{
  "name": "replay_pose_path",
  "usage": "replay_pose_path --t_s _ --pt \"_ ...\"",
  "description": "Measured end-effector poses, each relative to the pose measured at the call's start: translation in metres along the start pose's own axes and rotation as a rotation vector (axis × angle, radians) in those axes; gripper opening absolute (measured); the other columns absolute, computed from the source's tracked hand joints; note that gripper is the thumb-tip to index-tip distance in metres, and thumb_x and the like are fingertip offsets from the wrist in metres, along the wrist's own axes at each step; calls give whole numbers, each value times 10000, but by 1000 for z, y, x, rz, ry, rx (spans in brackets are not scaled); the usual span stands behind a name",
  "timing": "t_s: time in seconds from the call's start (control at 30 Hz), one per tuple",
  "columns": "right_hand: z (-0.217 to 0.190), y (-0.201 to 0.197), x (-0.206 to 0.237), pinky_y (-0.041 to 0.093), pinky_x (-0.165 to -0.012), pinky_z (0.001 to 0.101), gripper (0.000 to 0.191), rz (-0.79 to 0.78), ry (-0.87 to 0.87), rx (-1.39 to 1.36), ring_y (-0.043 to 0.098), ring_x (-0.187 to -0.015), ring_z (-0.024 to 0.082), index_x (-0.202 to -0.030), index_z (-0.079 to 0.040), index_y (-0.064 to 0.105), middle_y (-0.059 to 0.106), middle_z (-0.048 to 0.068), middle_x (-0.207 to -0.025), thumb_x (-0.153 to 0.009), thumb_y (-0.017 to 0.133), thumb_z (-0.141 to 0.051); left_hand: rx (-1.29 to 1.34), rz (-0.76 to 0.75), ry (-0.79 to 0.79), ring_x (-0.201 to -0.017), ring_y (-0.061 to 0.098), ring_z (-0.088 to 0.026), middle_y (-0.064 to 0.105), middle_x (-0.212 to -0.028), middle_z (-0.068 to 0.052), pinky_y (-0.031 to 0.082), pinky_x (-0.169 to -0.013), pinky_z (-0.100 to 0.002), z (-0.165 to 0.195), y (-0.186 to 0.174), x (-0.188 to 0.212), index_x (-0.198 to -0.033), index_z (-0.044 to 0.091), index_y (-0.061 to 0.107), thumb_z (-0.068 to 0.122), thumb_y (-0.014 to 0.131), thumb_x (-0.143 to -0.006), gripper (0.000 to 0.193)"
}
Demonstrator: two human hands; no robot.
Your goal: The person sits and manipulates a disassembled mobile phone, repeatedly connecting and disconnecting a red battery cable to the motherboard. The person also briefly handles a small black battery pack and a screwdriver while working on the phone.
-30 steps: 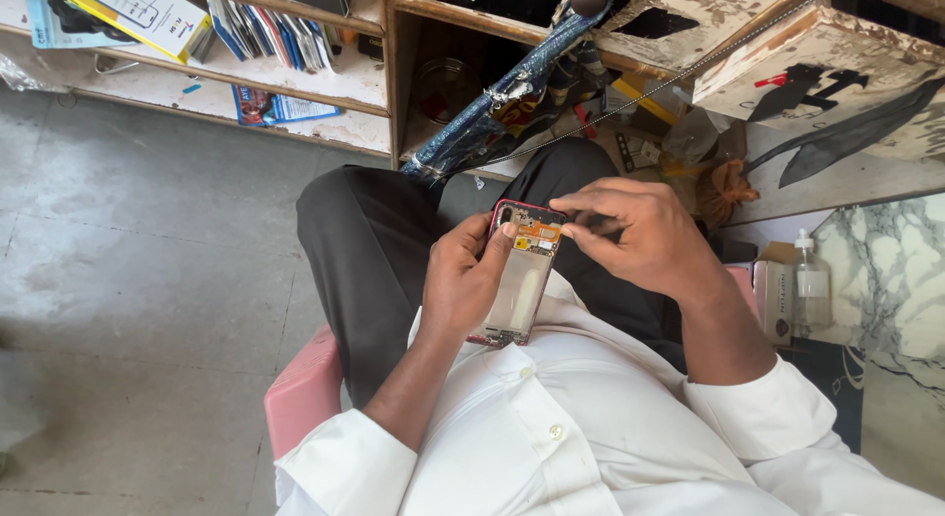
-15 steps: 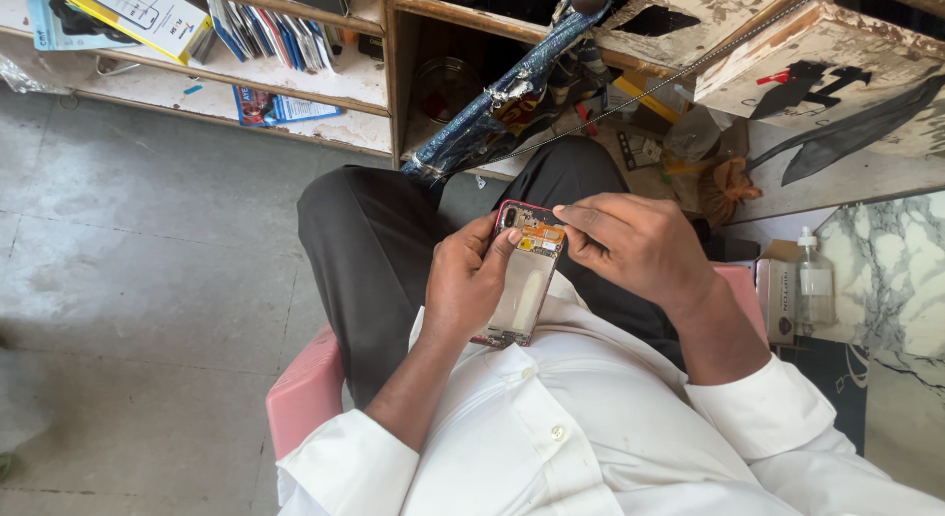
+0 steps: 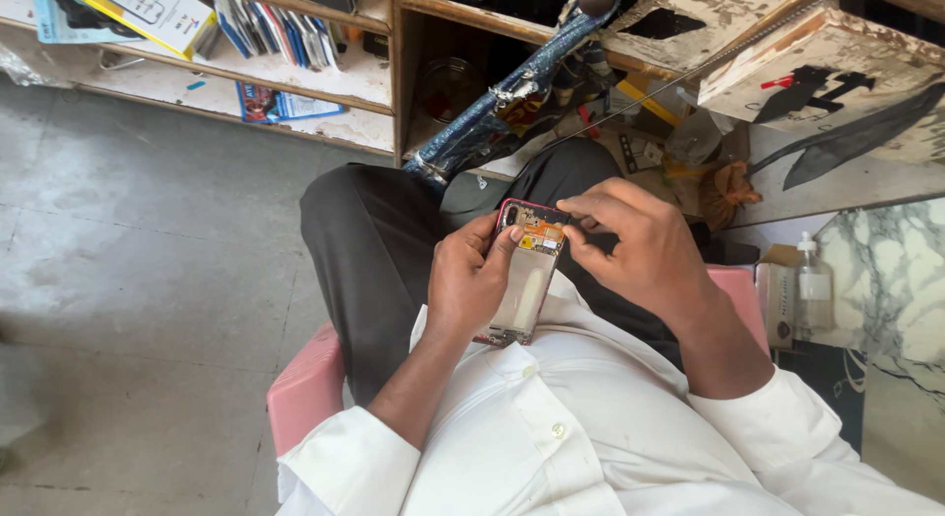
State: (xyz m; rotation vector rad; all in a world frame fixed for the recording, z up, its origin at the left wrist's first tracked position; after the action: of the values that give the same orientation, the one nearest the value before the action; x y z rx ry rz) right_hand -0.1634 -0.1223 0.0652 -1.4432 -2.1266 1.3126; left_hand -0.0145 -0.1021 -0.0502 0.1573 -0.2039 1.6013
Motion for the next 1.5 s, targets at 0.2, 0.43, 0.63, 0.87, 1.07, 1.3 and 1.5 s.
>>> replay_pose_path --t_s 0.2,0.43,0.63,0.87,1.07,1.3,1.5 --pt "12 -1 3 592 -632 299 180 -21 25 76 734 -737 191 -1027 -18 756 730 98 -909 -856 804 -49 11 -19 26 -595 468 -37 667 -675 -26 414 -535 -256 0 5 -1 -1154 6 739 213 671 -991 272" --pt "10 0 5 591 -625 261 177 25 54 13 736 -716 138 -975 -1 728 722 94 -892 -823 811 -37 -62 -1 29 -577 502 -46 685 -661 -51 441 -543 -265 2 3 0 -1140 14 740 215 683 -976 266" --pt "46 12 12 584 -612 212 145 -8 355 -187 699 -701 63 -934 18 737 725 42 -849 -803 797 -1 -75 -1 27 -571 562 -46 731 -693 -52 471 -552 -264 4 3 1 -1140 25 736 237 683 -969 278" --pt "82 34 23 536 -649 181 129 -42 560 -576 631 -716 30 -965 32 721 712 14 -839 -854 778 -5 -69 -10 53 -547 509 -54 709 -662 -65 435 -517 -279 7 3 2 -1147 25 742 241 689 -969 284" --pt "73 27 21 548 -643 180 176 -113 543 -503 650 -723 27 -961 16 727 723 19 -825 -822 820 -41 27 -51 114 -641 567 -16 743 -741 -40 484 -581 -255 10 5 4 -1177 18 725 236 643 -1016 283" --pt "46 6 11 565 -583 199 150 -15 372 -258 685 -690 54 -892 26 741 728 53 -822 -821 834 -67 -40 -85 -36 -640 507 -122 693 -726 -168 446 -592 -323 0 9 4 -1247 38 740 229 612 -1034 313" --pt "46 6 10 571 -576 193 163 19 304 -272 689 -667 50 -889 34 734 729 56 -798 -828 840 -73 73 -105 120 -796 677 -67 792 -897 -78 550 -743 -262 7 11 2 -1276 19 684 234 560 -1048 336"
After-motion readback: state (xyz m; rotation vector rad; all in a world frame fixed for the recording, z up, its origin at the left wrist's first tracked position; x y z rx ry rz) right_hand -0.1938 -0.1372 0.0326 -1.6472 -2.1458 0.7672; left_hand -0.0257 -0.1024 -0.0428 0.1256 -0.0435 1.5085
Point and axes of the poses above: each hand's wrist, its own x-axis away from the middle knuckle, its own y-axis out of the palm, z = x × y, the point moved 9 cm from there along -x, towards the middle knuckle
